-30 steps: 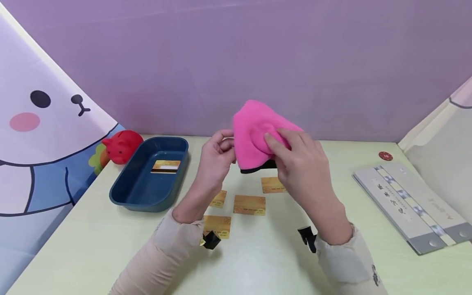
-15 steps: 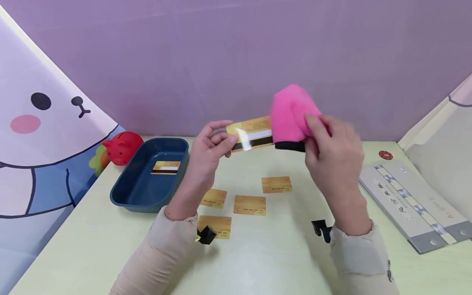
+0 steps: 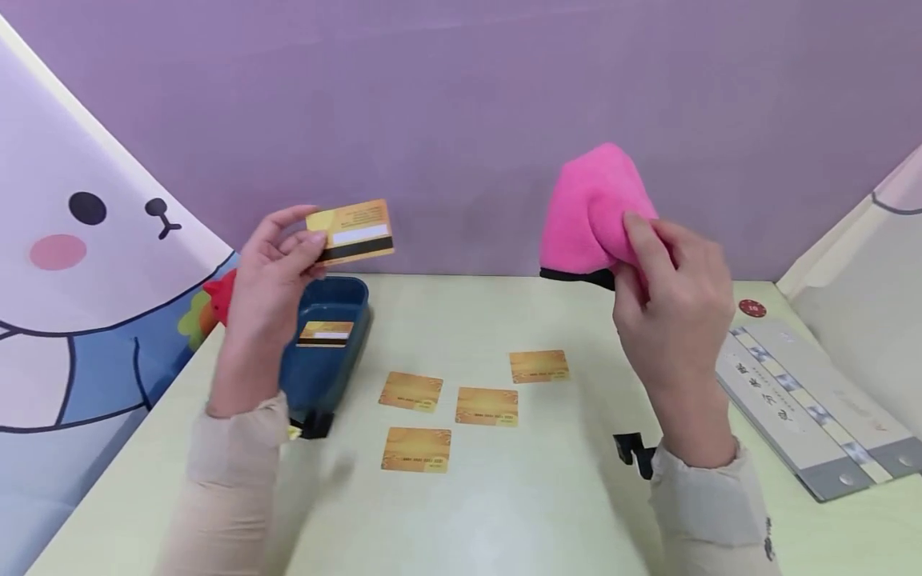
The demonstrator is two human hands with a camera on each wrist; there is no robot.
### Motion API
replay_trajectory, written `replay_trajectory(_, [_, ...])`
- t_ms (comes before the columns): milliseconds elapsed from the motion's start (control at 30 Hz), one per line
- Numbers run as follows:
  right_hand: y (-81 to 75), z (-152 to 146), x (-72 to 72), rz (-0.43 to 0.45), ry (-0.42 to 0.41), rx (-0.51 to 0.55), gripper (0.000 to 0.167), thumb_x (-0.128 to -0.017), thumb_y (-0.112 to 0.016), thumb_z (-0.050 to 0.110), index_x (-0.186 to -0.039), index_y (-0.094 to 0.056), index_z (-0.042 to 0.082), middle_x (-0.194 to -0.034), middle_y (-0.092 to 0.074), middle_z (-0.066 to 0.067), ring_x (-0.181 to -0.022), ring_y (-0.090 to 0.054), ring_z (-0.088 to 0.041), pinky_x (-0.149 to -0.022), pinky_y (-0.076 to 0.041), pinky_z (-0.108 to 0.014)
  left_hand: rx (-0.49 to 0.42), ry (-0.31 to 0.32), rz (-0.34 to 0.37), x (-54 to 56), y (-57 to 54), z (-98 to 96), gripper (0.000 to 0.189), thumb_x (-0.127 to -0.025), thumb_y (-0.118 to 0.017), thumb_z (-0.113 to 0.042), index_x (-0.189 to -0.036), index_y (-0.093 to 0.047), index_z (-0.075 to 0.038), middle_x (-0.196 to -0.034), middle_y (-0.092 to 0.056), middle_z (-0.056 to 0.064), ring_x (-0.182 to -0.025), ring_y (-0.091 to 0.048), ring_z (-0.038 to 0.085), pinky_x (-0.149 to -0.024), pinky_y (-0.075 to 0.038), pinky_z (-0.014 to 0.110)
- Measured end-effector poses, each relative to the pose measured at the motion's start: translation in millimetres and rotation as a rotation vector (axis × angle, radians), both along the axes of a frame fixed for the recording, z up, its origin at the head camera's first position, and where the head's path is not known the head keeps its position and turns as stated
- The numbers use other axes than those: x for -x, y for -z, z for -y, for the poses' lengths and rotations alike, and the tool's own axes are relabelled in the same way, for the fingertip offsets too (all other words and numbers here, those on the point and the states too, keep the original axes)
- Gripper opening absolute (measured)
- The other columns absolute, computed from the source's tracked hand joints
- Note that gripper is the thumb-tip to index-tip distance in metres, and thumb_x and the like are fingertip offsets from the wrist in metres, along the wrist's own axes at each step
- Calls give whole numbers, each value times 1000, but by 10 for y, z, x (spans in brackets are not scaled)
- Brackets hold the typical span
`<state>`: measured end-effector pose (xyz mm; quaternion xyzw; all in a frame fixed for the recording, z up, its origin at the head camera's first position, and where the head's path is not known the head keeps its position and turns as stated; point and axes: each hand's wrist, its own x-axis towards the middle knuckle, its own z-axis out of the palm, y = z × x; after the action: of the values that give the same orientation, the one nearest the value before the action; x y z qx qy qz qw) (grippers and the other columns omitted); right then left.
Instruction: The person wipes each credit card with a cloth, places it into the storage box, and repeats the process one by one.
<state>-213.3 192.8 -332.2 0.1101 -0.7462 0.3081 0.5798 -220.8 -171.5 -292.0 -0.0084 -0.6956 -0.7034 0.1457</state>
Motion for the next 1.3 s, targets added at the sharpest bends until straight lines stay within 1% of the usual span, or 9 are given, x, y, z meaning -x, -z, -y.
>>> replay_trajectory(100, [-14, 22, -2, -13, 11, 9, 25, -91, -63, 10, -111, -78, 12, -103, -72, -23, -97, -61, -48, -79, -42, -57, 193, -20, 138, 143, -38, 326, 40, -99, -63, -28, -138, -55, -23, -112, -69, -1, -100, -60, 16, -78, -48, 23])
replay_trajectory(233, [-44, 33, -16, -21, 19, 18, 24, -91, -63, 11, -110, -78, 12, -102, -73, -23, -97, -61, -48, -79, -44, -54, 481, 42, 316, 391, -24, 725, 44, -103, -56, -33, -144, -48, -19, -123, -62, 5, -94, -59, 16, -76, -48, 23])
replay_trajectory(367, [-55, 30, -34, -12, 23, 20, 25, -91, -62, 10, -111, -78, 13, -103, -73, -23, -98, -61, -48, -80, -43, -49, 657, 101, 458, 633, 138, 1013, 51, -103, -55, -26, -149, -41, -9, -125, -59, 15, -81, -62, 9, -68, -47, 22])
replay_trajectory(467, [-50, 29, -43, 0, 23, 15, 26, -91, -61, 10, -112, -78, 13, -103, -72, -23, -98, -61, -47, -81, -43, -48, 747, 158, 562, 769, 305, 1155, 57, -102, -56, -21, -151, -36, -2, -118, -62, 16, -73, -64, 6, -65, -47, 23])
replay_trajectory(533, [-47, 31, -46, 0, 23, 18, 27, -91, -61, 10, -112, -78, 13, -103, -72, -23, -98, -61, -47, -82, -43, -47, 793, 198, 620, 838, 407, 1198, 57, -102, -56, -17, -151, -34, 1, -115, -64, 18, -74, -66, 9, -69, -49, 26])
replay_trajectory(667, [-47, 39, -53, -10, 25, 27, 26, -91, -62, 11, -112, -78, 14, -103, -73, -23, -98, -61, -48, -83, -43, -45, 842, 237, 702, 923, 561, 1150, 55, -101, -54, -14, -150, -35, 2, -121, -62, 20, -83, -69, 15, -88, -52, 39])
replay_trajectory(867, [-52, 80, -74, -17, 25, 35, 26, -90, -63, 11, -111, -78, 13, -102, -73, -23, -97, -61, -47, -82, -44, -49, 854, 278, 752, 982, 691, 1033, 57, -102, -50, -9, -152, -29, 5, -129, -57, 24, -80, -69, 11, -102, -47, 48])
replay_trajectory(1100, [-71, 126, -102, -42, 17, 62, 26, -90, -62, 9, -110, -78, 12, -101, -72, -23, -96, -61, -47, -85, -43, -40, 880, 284, 784, 1024, 714, 1038, 61, -101, -52, -13, -153, -26, 6, -133, -52, 24, -85, -68, 17, -100, -51, 45])
replay_trajectory(1300, [-87, 181, -105, -54, -4, 70, 26, -90, -62, 8, -110, -78, 12, -99, -72, -24, -95, -62, -46, -87, -44, -37, 937, 265, 800, 987, 642, 1116, 62, -101, -56, -23, -150, -30, 5, -136, -48, 25, -112, -60, 34, -93, -56, 43])
